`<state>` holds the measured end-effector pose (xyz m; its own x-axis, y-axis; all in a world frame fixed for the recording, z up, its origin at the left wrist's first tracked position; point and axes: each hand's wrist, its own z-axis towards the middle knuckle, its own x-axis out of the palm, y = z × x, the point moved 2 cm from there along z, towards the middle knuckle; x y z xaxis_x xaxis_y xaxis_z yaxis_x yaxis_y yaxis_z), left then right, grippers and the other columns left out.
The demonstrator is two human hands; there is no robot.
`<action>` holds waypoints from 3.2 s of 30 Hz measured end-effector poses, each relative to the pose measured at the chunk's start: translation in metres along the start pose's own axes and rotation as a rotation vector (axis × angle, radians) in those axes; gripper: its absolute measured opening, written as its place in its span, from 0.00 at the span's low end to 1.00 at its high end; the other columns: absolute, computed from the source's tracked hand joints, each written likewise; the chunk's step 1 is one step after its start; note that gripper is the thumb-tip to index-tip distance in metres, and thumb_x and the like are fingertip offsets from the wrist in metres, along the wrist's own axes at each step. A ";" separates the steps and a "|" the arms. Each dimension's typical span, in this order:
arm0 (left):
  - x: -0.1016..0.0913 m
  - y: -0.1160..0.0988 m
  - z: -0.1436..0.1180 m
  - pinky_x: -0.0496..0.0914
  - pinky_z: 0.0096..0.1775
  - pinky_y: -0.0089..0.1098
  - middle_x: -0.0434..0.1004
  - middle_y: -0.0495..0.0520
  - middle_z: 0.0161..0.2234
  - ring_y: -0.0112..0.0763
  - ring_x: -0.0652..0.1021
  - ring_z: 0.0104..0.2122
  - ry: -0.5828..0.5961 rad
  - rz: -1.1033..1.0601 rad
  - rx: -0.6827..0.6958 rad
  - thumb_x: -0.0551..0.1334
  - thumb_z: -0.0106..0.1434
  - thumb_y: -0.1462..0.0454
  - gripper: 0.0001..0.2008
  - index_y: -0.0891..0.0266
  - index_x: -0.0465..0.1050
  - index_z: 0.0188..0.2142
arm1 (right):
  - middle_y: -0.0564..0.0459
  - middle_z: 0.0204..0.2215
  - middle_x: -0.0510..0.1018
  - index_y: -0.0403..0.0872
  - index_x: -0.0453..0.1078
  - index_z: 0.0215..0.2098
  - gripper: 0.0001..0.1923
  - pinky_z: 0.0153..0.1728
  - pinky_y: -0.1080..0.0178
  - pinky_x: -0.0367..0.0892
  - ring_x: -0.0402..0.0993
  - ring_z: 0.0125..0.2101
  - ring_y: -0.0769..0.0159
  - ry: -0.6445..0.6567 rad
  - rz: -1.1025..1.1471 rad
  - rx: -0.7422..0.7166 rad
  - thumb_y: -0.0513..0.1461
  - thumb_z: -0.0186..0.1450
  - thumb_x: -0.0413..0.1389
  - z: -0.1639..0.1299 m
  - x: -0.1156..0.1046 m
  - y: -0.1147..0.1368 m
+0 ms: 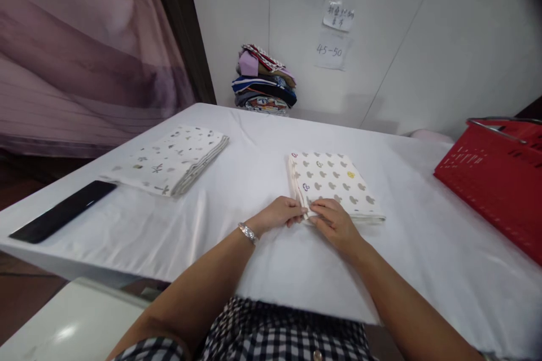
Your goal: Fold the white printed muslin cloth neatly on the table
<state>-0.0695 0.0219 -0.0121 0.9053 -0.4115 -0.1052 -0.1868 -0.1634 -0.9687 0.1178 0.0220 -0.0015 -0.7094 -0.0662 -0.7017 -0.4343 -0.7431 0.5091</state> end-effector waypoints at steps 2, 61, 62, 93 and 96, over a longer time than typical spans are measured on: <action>0.000 0.000 0.000 0.59 0.23 0.26 0.72 0.50 0.23 0.20 0.65 0.18 0.001 -0.001 -0.016 0.61 0.55 0.51 0.18 0.65 0.70 0.24 | 0.48 0.42 0.74 0.50 0.72 0.43 0.11 0.44 0.54 0.67 0.69 0.43 0.59 -0.014 0.008 -0.007 0.39 0.65 0.51 0.001 0.001 0.000; 0.003 0.009 0.027 0.58 0.22 0.26 0.63 0.45 0.15 0.23 0.65 0.18 -0.501 0.097 -0.073 0.59 0.52 0.59 0.10 0.63 0.65 0.20 | 0.46 0.46 0.74 0.49 0.68 0.47 0.14 0.46 0.51 0.68 0.69 0.46 0.58 -0.076 -0.153 -0.168 0.35 0.64 0.50 -0.001 0.013 0.001; 0.003 0.009 0.027 0.59 0.23 0.26 0.64 0.46 0.16 0.24 0.66 0.18 -0.505 0.096 -0.071 0.59 0.53 0.58 0.11 0.63 0.65 0.21 | 0.46 0.46 0.74 0.49 0.68 0.47 0.14 0.45 0.51 0.68 0.70 0.46 0.58 -0.067 -0.163 -0.183 0.35 0.64 0.50 -0.001 0.014 0.001; 0.006 0.010 0.020 0.60 0.28 0.27 0.72 0.49 0.24 0.28 0.70 0.25 -0.541 0.281 0.017 0.57 0.58 0.55 0.12 0.61 0.67 0.26 | 0.42 0.45 0.75 0.43 0.66 0.54 0.24 0.45 0.58 0.63 0.71 0.45 0.54 0.119 -0.510 0.822 0.45 0.64 0.48 0.017 -0.086 -0.147; 0.007 0.009 0.020 0.60 0.28 0.27 0.72 0.49 0.25 0.28 0.70 0.26 -0.536 0.283 0.012 0.57 0.58 0.55 0.12 0.61 0.67 0.25 | 0.41 0.49 0.72 0.44 0.65 0.54 0.22 0.48 0.55 0.62 0.67 0.50 0.53 0.084 -0.601 0.623 0.42 0.64 0.48 0.037 -0.080 -0.134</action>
<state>-0.0574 0.0355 -0.0258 0.8878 0.0720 -0.4545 -0.4467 -0.1024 -0.8888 0.2121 0.1512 0.0047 -0.2295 0.1532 -0.9612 -0.9643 -0.1698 0.2032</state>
